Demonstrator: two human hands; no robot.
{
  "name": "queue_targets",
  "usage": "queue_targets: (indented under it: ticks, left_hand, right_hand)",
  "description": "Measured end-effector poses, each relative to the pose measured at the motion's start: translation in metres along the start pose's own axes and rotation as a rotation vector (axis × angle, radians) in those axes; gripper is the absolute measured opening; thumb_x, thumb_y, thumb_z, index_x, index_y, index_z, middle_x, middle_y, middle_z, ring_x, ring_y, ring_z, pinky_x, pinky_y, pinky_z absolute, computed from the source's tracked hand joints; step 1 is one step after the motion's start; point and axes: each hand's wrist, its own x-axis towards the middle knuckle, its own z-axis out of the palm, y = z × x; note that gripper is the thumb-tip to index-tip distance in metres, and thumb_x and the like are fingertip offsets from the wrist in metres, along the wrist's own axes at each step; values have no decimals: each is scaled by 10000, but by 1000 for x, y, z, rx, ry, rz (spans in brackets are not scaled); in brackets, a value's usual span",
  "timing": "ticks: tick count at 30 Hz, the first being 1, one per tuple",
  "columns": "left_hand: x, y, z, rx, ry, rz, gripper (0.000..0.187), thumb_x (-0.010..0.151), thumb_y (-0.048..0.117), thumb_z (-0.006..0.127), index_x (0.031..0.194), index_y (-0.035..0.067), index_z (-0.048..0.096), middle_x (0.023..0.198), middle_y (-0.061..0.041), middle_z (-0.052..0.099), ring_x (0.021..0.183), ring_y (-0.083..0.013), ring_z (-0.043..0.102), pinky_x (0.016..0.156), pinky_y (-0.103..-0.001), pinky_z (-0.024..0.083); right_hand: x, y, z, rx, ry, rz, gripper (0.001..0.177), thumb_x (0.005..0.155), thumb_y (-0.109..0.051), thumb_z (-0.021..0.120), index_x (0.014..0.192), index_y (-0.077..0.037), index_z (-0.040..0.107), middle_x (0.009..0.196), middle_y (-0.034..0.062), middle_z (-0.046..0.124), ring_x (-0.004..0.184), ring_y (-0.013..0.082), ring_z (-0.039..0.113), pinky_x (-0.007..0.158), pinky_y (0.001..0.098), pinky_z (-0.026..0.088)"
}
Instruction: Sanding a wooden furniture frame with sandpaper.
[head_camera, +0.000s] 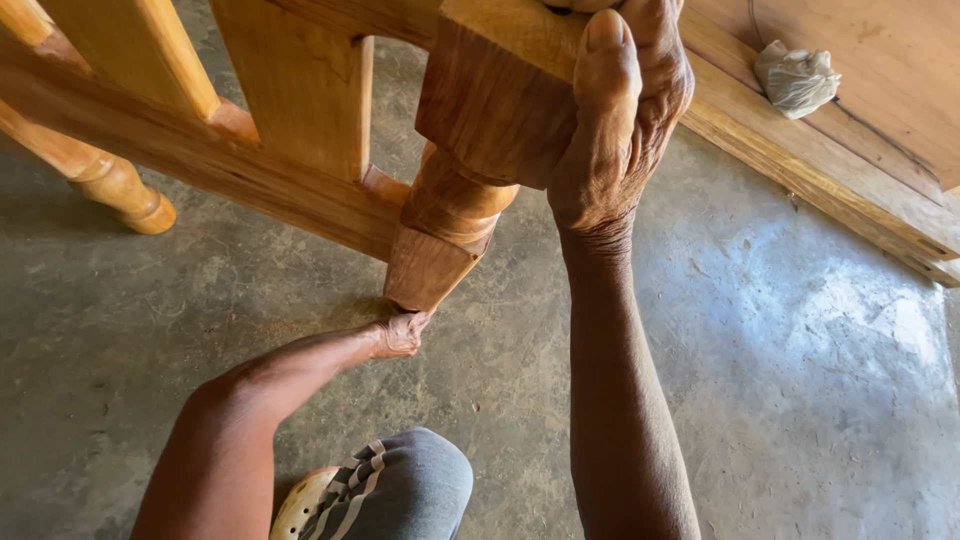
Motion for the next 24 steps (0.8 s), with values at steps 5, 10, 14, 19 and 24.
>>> queue_targets:
  ticks: [5,10,14,19,24]
  left_hand:
    - [-62,-56,-72,-156,14,105,346,642,334,642,785,72,818,1022,-133,794,1280,-459,570,1135,-692,259]
    - [-81,16,-29,58,31,-8,191,713,199,628,717,77,775,777,32,669,1025,-212,559,1066,-521,343]
    - [-75,-34,-88,-170,219,-178,265,842,186,662,590,118,612,673,60,598,829,-168,551,1093,-473,426]
    - [-54,-114,-185,-403,391,-350,565,970,173,695,462,157,449,569,87,528,633,-125,541,1120,-424,507]
    - [-58,-112,-171,-25,-72,-223,402,733,338,660,819,-31,797,983,-240,767,1136,-419,710,1099,-645,419]
  right_hand:
    - [-6,13,-1,-66,15,-113,370,1177,-357,456,1165,-19,607,940,95,574,886,187,527,849,347,419]
    - [-6,20,0,6,29,-45,378,1163,-355,499,1052,-9,601,833,83,494,812,186,465,768,340,399]
    - [-5,16,0,23,32,-43,360,1146,-338,515,1020,-7,582,838,72,515,810,177,467,792,332,414]
    - [-1,2,1,85,12,-45,332,1170,-329,522,1079,-23,612,878,67,551,821,153,491,802,310,420]
    - [0,1,-4,70,-33,-35,335,1142,-338,513,1118,-15,598,923,85,559,858,166,513,842,324,449]
